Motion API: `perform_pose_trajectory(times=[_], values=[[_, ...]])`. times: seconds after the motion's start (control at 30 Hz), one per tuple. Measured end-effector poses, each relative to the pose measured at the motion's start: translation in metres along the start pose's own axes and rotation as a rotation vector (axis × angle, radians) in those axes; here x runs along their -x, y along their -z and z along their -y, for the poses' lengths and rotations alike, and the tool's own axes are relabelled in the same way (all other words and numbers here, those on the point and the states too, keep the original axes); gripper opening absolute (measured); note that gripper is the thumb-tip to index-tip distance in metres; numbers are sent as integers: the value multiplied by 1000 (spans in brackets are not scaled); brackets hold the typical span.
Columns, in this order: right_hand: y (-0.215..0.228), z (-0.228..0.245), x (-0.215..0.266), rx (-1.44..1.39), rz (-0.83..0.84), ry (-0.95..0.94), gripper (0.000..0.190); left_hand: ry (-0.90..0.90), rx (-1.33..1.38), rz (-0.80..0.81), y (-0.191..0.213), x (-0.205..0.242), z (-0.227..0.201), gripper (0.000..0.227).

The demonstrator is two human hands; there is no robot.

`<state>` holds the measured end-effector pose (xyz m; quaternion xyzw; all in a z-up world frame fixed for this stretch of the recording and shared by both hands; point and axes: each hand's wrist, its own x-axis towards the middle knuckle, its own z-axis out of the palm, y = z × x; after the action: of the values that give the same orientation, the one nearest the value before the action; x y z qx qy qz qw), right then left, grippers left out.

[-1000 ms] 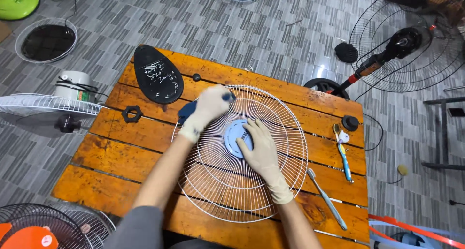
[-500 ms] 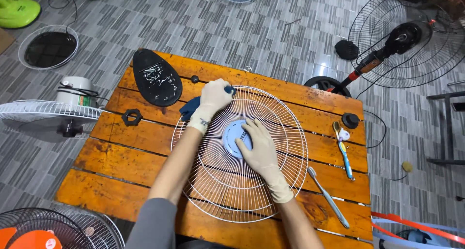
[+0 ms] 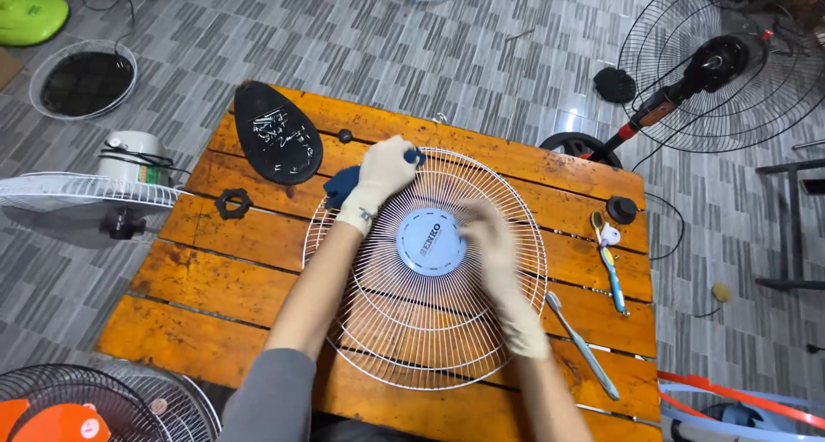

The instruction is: Cleaning the center hub of a fan grill using a small tool and a cloth

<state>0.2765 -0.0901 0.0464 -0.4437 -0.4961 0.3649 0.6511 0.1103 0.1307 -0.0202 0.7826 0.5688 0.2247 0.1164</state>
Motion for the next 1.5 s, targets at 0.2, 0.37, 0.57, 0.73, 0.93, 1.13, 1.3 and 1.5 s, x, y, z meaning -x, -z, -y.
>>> perform_pose_trajectory(times=[0.2, 0.37, 0.57, 0.73, 0.93, 1.13, 1.3, 1.5], values=[[42, 149, 42, 61, -291, 441, 85, -28, 19, 92, 41, 9, -25, 20], [30, 143, 49, -25, -182, 342, 99, -29, 38, 104, 42, 13, -25, 22], [19, 124, 67, 54, -168, 276, 86, 2, 82, 181, 62, 11, -32, 28], [19, 61, 44, 274, 59, -108, 76, -24, 115, 209, 66, 9, -32, 30], [-8, 35, 54, 849, 303, -29, 55, -268, 192, 182, 82, 49, -52, 19], [-4, 30, 51, 815, 318, -96, 59, -91, 204, 429, 89, 22, -63, 14], [5, 22, 52, 775, 291, 67, 55, -528, 175, 92, 48, 47, -42, 13], [-1, 29, 53, 792, 314, -144, 62, -17, 77, 437, 75, -6, -63, 23]])
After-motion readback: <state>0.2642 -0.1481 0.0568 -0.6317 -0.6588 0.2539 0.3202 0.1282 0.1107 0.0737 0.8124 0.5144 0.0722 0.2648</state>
